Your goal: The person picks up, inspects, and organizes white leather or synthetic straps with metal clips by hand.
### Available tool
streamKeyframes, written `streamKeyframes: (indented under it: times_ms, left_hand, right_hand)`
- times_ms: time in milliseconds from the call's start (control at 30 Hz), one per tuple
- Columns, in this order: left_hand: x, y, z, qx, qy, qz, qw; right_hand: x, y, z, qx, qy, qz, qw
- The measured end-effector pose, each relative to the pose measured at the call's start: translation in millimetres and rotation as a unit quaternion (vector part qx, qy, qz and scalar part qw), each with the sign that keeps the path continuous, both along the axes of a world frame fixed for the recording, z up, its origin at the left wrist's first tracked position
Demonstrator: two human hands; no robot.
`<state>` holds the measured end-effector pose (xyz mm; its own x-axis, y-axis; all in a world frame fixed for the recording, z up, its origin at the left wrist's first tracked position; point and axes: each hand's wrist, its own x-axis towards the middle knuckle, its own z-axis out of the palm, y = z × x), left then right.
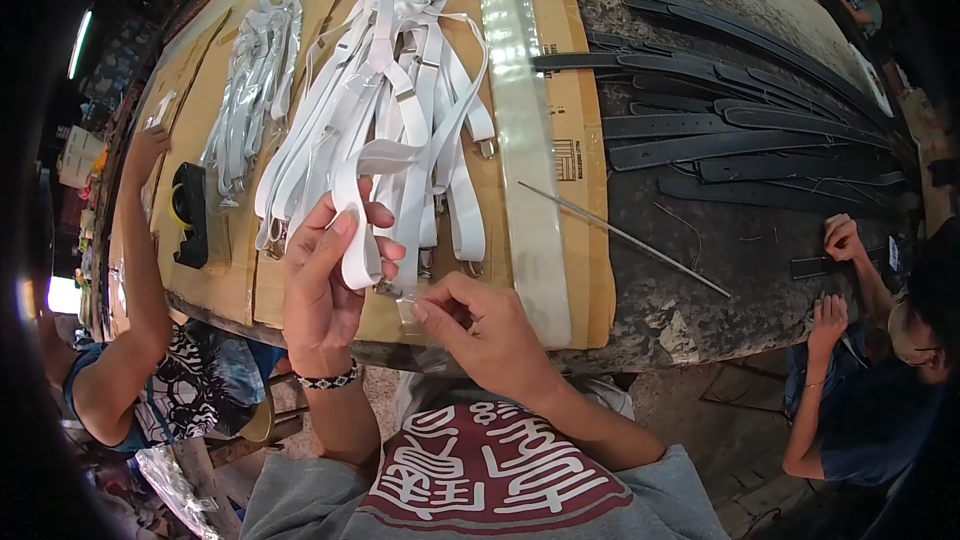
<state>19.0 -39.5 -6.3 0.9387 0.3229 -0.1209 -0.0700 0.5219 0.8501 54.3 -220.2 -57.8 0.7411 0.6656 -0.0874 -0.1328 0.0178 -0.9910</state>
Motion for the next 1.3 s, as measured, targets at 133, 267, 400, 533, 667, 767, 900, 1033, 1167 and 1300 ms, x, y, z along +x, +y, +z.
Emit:
streamKeyframes:
  times_ms: [133, 267, 400, 533, 667, 767, 900, 1033, 1167, 1300]
  left_hand:
    - [1, 1, -2, 0.014, 0.006, -0.006, 1.000]
    - [4, -5, -2, 0.037, 0.031, 0.015, 0.999]
    - [4, -7, -3, 0.041, 0.037, 0.010, 0.998]
    - [3, -9, -4, 0.041, 0.037, 0.003, 0.998]
    - [2, -7, -9, 0.030, 0.027, -0.024, 0.999]
    - [3, -8, -11, 0.036, 0.029, -0.023, 0.999]
    - [3, -9, -12, 0.038, 0.024, -0.027, 0.999]
    - [2, -8, -15, 0.072, 0.036, -0.014, 0.997]
    - [2, -9, -16, 0.089, 0.014, -0.002, 0.996]
    - [-2, -9, -15, 0.138, 0.009, -0.018, 0.990]
  right_hand:
    - [1, 0, -2, 0.005, -0.004, 0.017, 1.000]
    - [0, 2, 0, 0.013, -0.008, 0.028, 0.999]
    - [-1, 1, 0, 0.025, 0.004, 0.022, 0.999]
    - [1, 0, 2, 0.018, 0.008, 0.021, 1.000]
    - [2, 0, 2, 0.025, -0.038, 0.023, 0.999]
    - [0, 2, 5, 0.028, -0.045, 0.003, 0.999]
    - [-1, 5, 2, 0.047, -0.039, -0.009, 0.998]
    - [-1, 4, 3, 0.061, -0.049, -0.010, 0.997]
    - [0, -1, 2, 0.042, -0.018, -0.003, 0.999]
    - [0, -3, 3, 0.035, 0.027, -0.004, 0.999]
